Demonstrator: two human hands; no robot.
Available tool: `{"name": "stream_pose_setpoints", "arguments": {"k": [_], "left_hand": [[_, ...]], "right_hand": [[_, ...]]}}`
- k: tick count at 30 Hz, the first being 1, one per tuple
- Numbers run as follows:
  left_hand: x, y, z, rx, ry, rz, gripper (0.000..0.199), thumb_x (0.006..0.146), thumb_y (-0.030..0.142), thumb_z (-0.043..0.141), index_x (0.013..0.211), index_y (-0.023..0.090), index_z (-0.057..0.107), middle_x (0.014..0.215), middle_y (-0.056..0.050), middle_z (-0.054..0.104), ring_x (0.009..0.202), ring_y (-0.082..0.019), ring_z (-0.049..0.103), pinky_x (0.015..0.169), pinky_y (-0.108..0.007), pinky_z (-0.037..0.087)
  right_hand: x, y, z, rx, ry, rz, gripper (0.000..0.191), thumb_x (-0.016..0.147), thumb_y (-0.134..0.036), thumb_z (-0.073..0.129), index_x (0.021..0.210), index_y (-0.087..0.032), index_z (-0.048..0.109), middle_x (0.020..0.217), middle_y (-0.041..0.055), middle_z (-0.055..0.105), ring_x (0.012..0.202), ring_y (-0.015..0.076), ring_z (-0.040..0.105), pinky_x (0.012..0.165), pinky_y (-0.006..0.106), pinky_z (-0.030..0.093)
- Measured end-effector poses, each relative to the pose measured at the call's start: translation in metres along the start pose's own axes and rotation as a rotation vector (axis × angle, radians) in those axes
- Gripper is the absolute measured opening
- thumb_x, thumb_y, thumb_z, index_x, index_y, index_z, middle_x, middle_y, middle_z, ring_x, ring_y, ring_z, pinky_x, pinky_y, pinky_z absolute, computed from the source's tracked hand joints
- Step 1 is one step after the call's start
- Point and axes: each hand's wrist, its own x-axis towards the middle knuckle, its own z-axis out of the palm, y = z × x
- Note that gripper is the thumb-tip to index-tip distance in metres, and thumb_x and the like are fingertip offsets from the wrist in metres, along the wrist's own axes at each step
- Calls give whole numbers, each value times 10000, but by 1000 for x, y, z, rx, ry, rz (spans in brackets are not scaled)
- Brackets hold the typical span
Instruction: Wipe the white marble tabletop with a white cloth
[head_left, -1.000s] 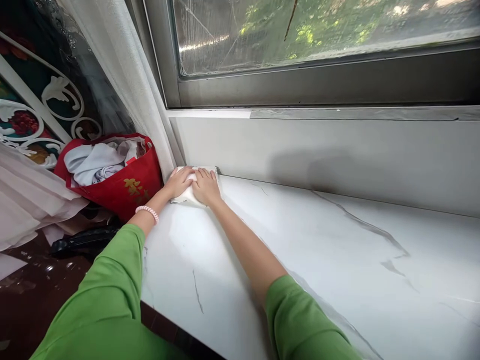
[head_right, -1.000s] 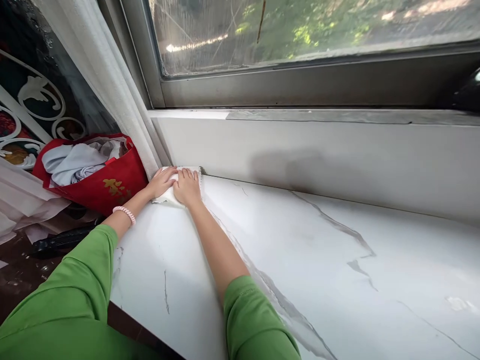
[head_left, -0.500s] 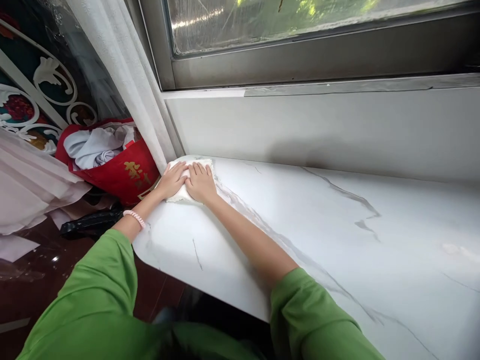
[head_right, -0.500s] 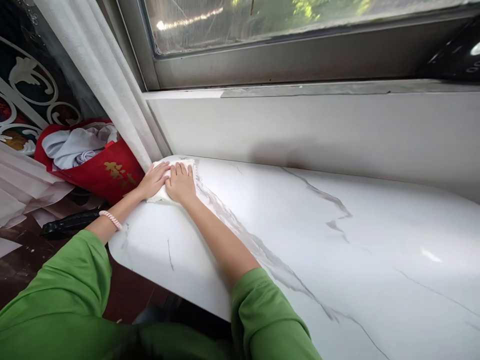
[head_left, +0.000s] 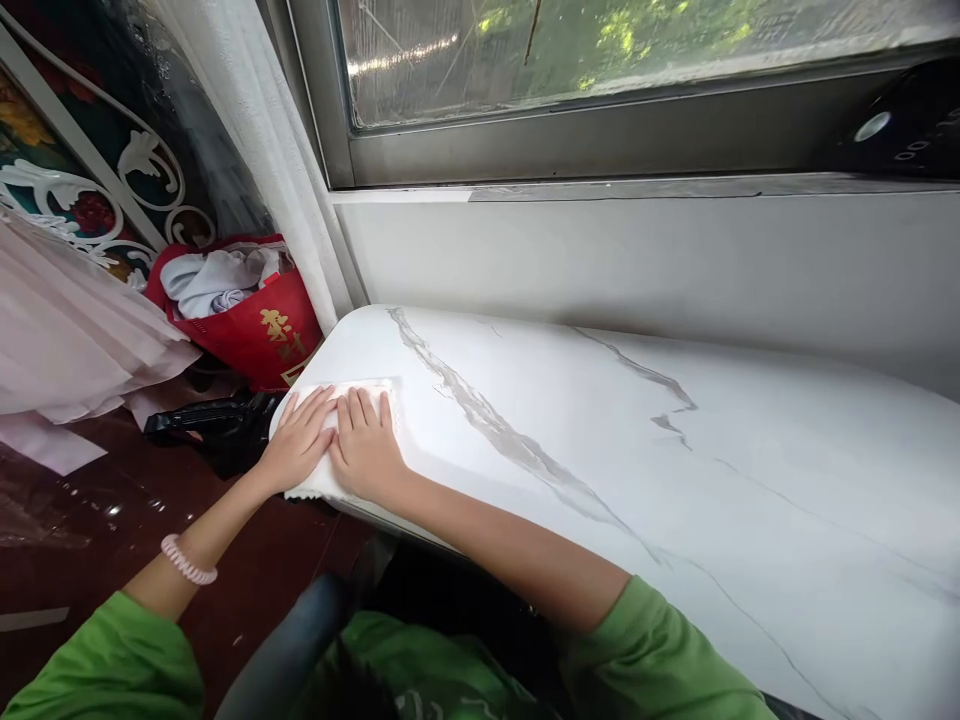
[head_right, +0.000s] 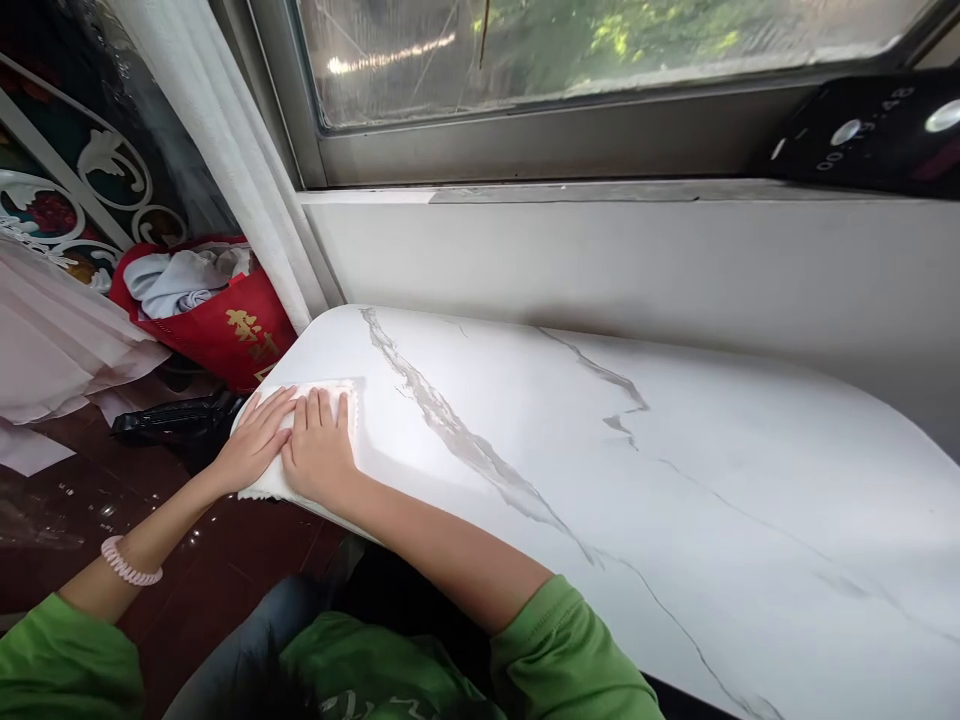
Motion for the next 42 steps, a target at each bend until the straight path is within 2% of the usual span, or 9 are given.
{"name": "stream_pose_setpoints", "arguments": {"k": [6, 10, 13, 16, 19, 22, 27, 33, 42], "left_hand": [[1, 16, -3, 84, -6, -85, 497, 972, 299, 217, 1391, 121, 419, 1491, -119, 386, 1411, -223, 287, 1176, -492, 140], [21, 18, 5, 123, -28, -123, 517, 947, 266, 245, 1412, 96, 393, 1500, -139, 364, 1415, -240, 276, 1165, -499, 178], [58, 10, 12, 68, -60, -97, 523, 939, 258, 253, 1426, 110, 371, 1523, -113, 326, 1430, -216, 234, 1174, -473, 160], [110, 4, 20, -14, -68, -129, 497, 943, 254, 258, 1401, 141, 413, 1514, -79, 355, 1424, -189, 252, 1182, -434, 139], [165, 5, 30, -90, 17, -186, 472, 959, 228, 218, 1328, 146, 500, 1467, -72, 434, 1390, -164, 322, 1182, -393, 143], [211, 8, 39, -129, 39, -97, 441, 966, 252, 247, 1306, 175, 518, 1443, -54, 468, 1367, -153, 356, 1176, -382, 158], [252, 8, 47, -105, 4, -6, 438, 958, 228, 289, 1341, 176, 494, 1466, -63, 437, 1370, -150, 348, 1168, -366, 173], [239, 15, 47, -68, -75, -23, 479, 991, 258, 240, 1443, 166, 367, 1539, -55, 311, 1430, -159, 223, 1181, -374, 102], [155, 67, 39, -51, 17, -81, 469, 1002, 284, 211, 1420, 174, 394, 1528, -70, 331, 1427, -178, 240, 1182, -418, 126]], "right_hand": [[10, 9, -12, 44, -36, 7, 495, 938, -278, 356, 1348, -37, 494, 1438, 206, 447, 1352, 293, 353, 1142, 499, 152], [23, 22, -12, 12, -67, 36, 525, 952, -256, 301, 1398, -6, 417, 1482, 230, 367, 1400, 306, 275, 1135, 551, 106], [39, 42, -9, -20, -42, 85, 536, 947, -246, 304, 1414, 3, 386, 1490, 244, 343, 1406, 311, 258, 1132, 561, 84], [63, 73, -8, -43, 16, 154, 529, 944, -242, 291, 1414, -22, 392, 1490, 223, 358, 1396, 303, 277, 1133, 555, 90], [88, 109, -9, -52, 63, 235, 520, 945, -242, 263, 1408, -50, 402, 1490, 187, 376, 1391, 278, 287, 1137, 539, 108], [108, 142, -12, -78, 78, 313, 526, 941, -234, 243, 1411, -52, 392, 1489, 176, 380, 1396, 267, 279, 1137, 541, 106], [121, 168, -14, -132, 101, 433, 542, 930, -230, 238, 1422, -47, 372, 1503, 171, 358, 1407, 264, 250, 1135, 546, 93], [105, 162, -16, -130, 87, 428, 556, 933, -257, 239, 1438, -54, 352, 1518, 170, 329, 1416, 262, 231, 1137, 540, 97], [36, 134, -31, -135, 43, 278, 552, 940, -270, 241, 1442, -77, 364, 1516, 150, 345, 1411, 254, 257, 1143, 516, 124]]}}
